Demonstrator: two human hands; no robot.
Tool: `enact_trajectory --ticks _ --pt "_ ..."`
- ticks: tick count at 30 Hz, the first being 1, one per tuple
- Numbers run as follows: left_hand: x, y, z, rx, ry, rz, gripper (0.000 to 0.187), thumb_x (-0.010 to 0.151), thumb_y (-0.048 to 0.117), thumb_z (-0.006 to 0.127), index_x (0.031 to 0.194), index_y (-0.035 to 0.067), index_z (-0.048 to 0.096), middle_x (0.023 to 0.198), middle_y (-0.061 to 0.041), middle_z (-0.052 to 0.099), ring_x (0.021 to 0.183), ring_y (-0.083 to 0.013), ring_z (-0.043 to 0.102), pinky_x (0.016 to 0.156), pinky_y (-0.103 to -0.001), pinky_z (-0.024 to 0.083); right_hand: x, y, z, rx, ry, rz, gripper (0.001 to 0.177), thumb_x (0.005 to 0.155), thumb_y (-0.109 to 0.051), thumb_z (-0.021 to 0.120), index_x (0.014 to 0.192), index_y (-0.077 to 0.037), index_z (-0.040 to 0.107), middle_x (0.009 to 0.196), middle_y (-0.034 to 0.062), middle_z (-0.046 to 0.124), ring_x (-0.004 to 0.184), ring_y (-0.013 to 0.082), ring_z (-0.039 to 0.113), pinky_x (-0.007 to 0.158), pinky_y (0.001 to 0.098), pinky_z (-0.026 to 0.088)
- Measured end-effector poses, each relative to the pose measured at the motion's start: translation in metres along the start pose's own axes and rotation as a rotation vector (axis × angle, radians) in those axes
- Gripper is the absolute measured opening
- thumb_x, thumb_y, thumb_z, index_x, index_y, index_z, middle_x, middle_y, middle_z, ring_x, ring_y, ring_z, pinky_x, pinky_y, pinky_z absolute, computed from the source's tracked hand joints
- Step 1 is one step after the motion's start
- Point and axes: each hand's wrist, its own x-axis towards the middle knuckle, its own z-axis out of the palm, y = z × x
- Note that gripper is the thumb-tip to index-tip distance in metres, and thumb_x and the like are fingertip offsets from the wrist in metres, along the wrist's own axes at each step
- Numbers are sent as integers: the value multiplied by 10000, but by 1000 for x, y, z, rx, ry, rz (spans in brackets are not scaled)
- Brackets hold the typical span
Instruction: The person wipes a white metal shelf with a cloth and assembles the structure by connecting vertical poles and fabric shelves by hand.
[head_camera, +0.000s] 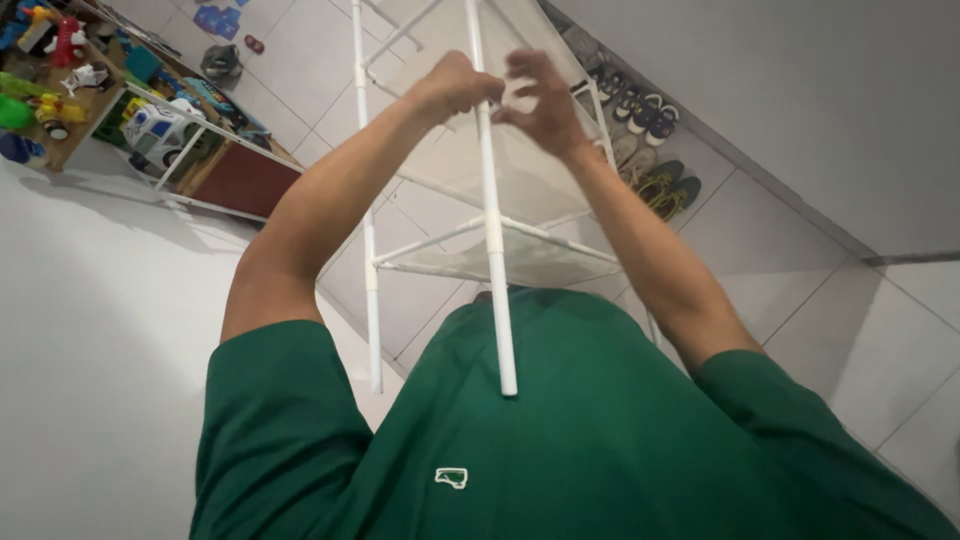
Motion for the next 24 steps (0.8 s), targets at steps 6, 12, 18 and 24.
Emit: enact_trajectory --ticks 6,12,18,24 --pt "5 4 -32 64 14 -68 269 741 278 786 770 15 737 629 -35 600 526 -123 509 449 -308 372 -104 108 -89 -98 17 671 570 1004 -190 766 1470 -51 468 1323 154 603 1191 254 631 987 398 538" --pt "0 6 -66 169 11 -62 287 778 331 757 776 45 745 613 -45 581 506 -125 484 444 -328 331 -289 130 -114 -110 -173 1271 807 1011 -594 502 1583 -40 364 1589 233 436 1401 349 460 1115 481 403" --pt "-42 22 -113 292 60 -125 292 797 342 751 879 62 768 738 -105 610 629 -190 488 548 -375 345 -342 91 -77 343 -76 1637 924 941 -787 263 1632 -174 262 1591 198 404 1280 400 512 990 546 460" --pt "-90 32 -139 343 87 -131 355 877 377 710 1002 51 777 862 -183 583 724 -249 467 679 -425 401 -314 112 -81 453 65 1575 847 924 -732 301 1549 -160 306 1394 125 497 968 355 695 835 498 558"
